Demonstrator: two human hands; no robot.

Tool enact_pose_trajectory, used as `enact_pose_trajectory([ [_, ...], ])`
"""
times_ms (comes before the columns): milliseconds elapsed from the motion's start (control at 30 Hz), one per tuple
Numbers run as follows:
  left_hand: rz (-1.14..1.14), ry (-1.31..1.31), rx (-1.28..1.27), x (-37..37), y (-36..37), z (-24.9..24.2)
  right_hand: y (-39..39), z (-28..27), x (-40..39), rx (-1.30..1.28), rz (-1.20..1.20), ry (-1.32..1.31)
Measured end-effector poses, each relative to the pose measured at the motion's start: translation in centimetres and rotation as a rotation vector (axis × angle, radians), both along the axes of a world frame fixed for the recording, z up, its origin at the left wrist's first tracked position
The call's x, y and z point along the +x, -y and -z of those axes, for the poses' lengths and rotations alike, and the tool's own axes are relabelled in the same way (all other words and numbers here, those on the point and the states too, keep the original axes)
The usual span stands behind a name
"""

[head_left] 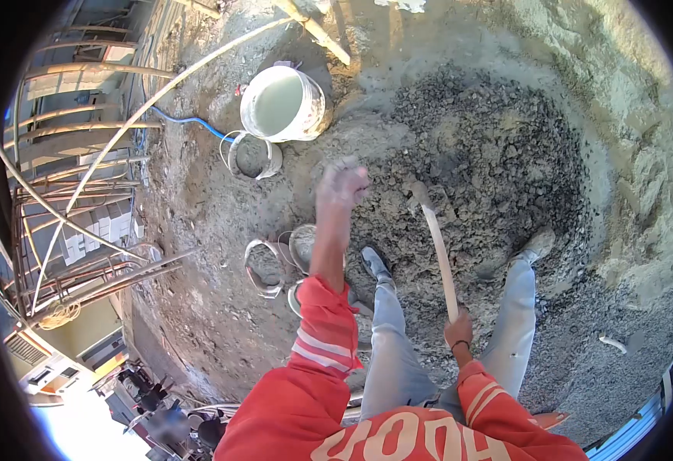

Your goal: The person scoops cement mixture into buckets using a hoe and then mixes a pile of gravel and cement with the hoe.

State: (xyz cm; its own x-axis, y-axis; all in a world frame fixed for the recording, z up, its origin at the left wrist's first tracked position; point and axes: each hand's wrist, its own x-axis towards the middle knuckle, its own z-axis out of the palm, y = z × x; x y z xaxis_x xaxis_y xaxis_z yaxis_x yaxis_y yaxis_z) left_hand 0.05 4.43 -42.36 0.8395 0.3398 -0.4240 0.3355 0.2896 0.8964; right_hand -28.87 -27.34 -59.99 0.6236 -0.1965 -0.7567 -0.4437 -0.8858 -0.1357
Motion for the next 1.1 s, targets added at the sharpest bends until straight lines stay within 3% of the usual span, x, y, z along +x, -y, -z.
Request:
enact_pose_trajectory([
  [67,0.244,-0.605,0.249,-6.5,4.9,19.0,0.2,0.9,-1.8,-0.011,0.072,-0.078],
  [100,0.327,-0.73,0.375,-11.4,7.5,29.4,0.5,1.0,-2.6,-0.019,0.116,-0.14],
  [133,0.225,-0.743,0.432,-17.0,11.2,38.8,0.8,1.4,-3.4,-0.015,0.115,-0.148],
  [200,0.126,-0.815,-0.203,-16.9,17.0,35.0,1.6,2.7,-5.4,-0.029,0.114,-0.177],
  [300,-0.016,-0.787,-0.141,-17.9,22.1,37.3,2.7,3.9,-6.6,0.029,0.133,-0.105],
  [400,-0.129,-0.805,-0.08,-16.2,21.6,34.3,2.2,3.4,-6.0,0.016,0.053,-0.099],
  [433,-0.127,-0.726,-0.044,-16.3,20.9,35.7,2.3,4.4,-6.3,0.076,0.044,-0.072],
  [533,-0.174,-0.681,0.003,-8.7,15.9,30.9,0.6,8.0,-2.8,0.25,0.048,0.068],
  [600,-0.192,-0.542,-0.052,-1.5,11.5,28.6,-3.2,10.3,4.8,0.348,0.03,0.208],
  [667,-0.172,-0.254,0.127,6.1,7.3,29.1,-7.3,13.6,14.1,0.398,-0.078,0.379],
  [700,-0.141,-0.134,0.334,10.0,5.6,29.7,-9.6,14.2,19.5,0.473,-0.053,0.375],
  [733,-0.058,-0.148,0.745,13.1,3.2,33.3,-12.1,14.6,24.5,0.466,-0.053,0.41],
  [767,-0.028,-0.208,1.148,15.9,2.9,33.6,-14.2,16.4,28.6,0.502,-0.042,0.414],
  [867,0.123,-0.394,1.052,21.4,1.6,37.9,-18.2,20.6,38.7,0.638,-0.04,0.357],
  [933,0.268,-0.56,1.117,22.3,0.8,42.5,-19.2,22.1,40.1,0.612,-0.036,0.271],
  [1000,0.272,-0.598,1.119,21.8,2.4,41.7,-18.6,21.6,40.3,0.541,-0.024,0.116],
  [1100,0.297,-0.633,1.133,20.8,3.1,39.2,-17.6,19.4,39.2,0.571,0.013,0.129],
])
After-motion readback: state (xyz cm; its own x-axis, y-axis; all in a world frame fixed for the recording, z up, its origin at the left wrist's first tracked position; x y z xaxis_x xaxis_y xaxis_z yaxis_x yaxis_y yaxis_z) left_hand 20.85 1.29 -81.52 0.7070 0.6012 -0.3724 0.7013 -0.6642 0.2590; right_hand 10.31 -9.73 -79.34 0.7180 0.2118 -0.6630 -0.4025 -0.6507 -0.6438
